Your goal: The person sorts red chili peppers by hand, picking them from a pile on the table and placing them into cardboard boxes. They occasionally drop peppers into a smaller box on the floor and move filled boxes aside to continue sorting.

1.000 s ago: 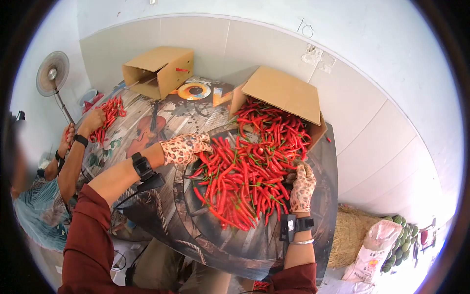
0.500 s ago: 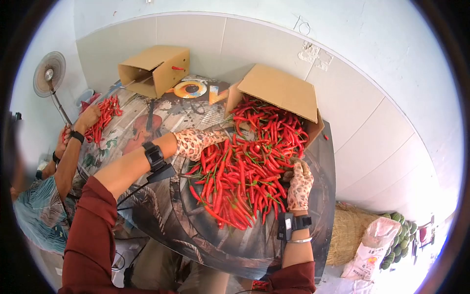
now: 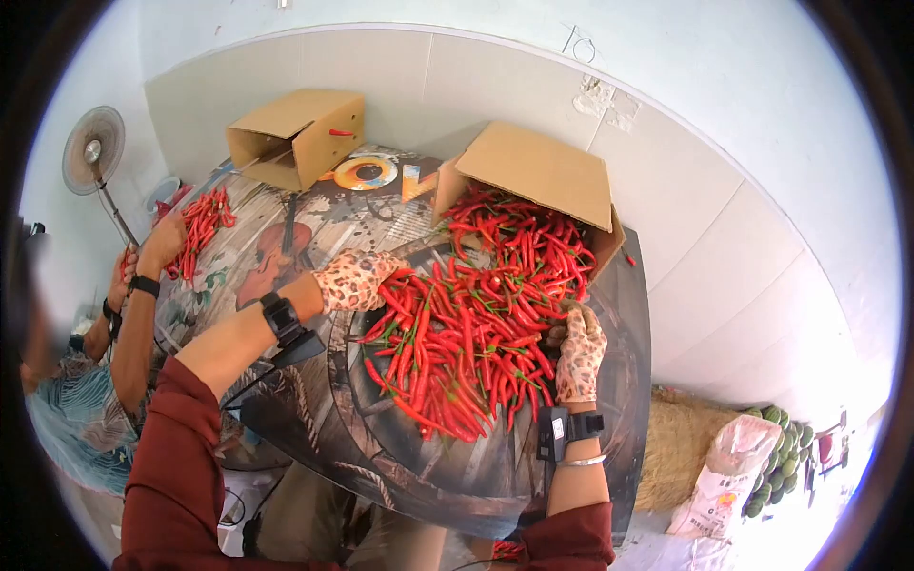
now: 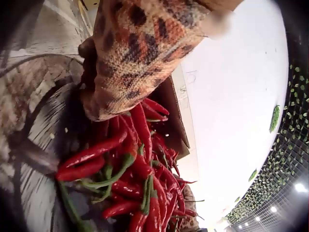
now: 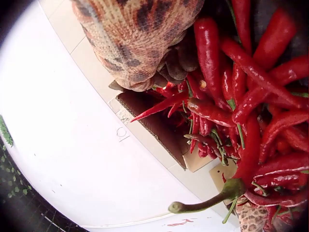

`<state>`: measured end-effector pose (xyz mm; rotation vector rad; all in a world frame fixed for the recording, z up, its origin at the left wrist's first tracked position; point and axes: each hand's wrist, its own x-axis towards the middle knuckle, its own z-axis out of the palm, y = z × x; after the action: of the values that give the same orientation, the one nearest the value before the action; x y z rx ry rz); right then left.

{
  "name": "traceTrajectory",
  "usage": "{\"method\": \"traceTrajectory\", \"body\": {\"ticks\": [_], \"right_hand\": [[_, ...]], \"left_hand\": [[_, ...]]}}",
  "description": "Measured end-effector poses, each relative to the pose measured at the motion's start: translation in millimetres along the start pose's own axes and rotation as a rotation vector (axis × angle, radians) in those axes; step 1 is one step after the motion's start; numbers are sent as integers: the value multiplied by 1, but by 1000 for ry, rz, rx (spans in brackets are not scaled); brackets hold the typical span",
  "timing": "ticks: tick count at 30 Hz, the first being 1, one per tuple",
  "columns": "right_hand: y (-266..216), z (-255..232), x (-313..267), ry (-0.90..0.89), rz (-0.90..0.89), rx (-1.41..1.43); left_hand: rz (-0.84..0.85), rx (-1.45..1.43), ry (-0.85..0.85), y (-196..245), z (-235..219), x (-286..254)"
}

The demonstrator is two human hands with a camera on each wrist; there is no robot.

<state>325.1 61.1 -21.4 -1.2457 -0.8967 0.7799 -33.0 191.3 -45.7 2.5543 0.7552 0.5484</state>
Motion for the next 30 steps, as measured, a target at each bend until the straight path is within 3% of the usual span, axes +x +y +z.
{"method": "traceTrajectory", "body": {"ticks": [1, 3, 4, 7, 13, 15, 17, 19, 21, 23, 25, 27, 29, 30], "right_hand": [[0, 0, -1, -7, -11, 0], [0, 0, 0, -9, 0, 4], [0, 0, 0, -14, 7, 7], [1, 1, 2, 6, 14, -5], [-3, 1, 1, 3, 49, 11], [4, -1, 4, -5, 29, 33], [5, -2, 5, -10, 10, 56], [4, -1, 3, 0, 10, 60], [8, -4, 5, -8, 2, 61], [11, -5, 7, -21, -6, 60], [12, -5, 8, -24, -11, 62], [13, -6, 9, -25, -12, 63], [14, -5, 9, -24, -12, 62], [14, -5, 9, -24, -13, 71]], "left_hand": [[0, 0, -5, -1, 3, -4], [-307, 260, -171, 55, -25, -11], [-325, 379, -204, 77, -37, -13], [-393, 448, -189, 61, -32, -16], [-410, 427, -247, 60, -34, -17], [-462, 550, -321, 77, -41, -12], [-438, 553, -278, 62, -32, -20], [-202, 607, 9, 56, -28, -31], [-261, 573, -6, 56, -31, -32], [-438, 583, -66, 54, -36, -31], [-345, 594, 10, 52, -40, -35], [-454, 516, -56, 64, -44, -36], [-459, 498, -88, 68, -45, -37], [-553, 450, -130, 83, -51, -34]]}}
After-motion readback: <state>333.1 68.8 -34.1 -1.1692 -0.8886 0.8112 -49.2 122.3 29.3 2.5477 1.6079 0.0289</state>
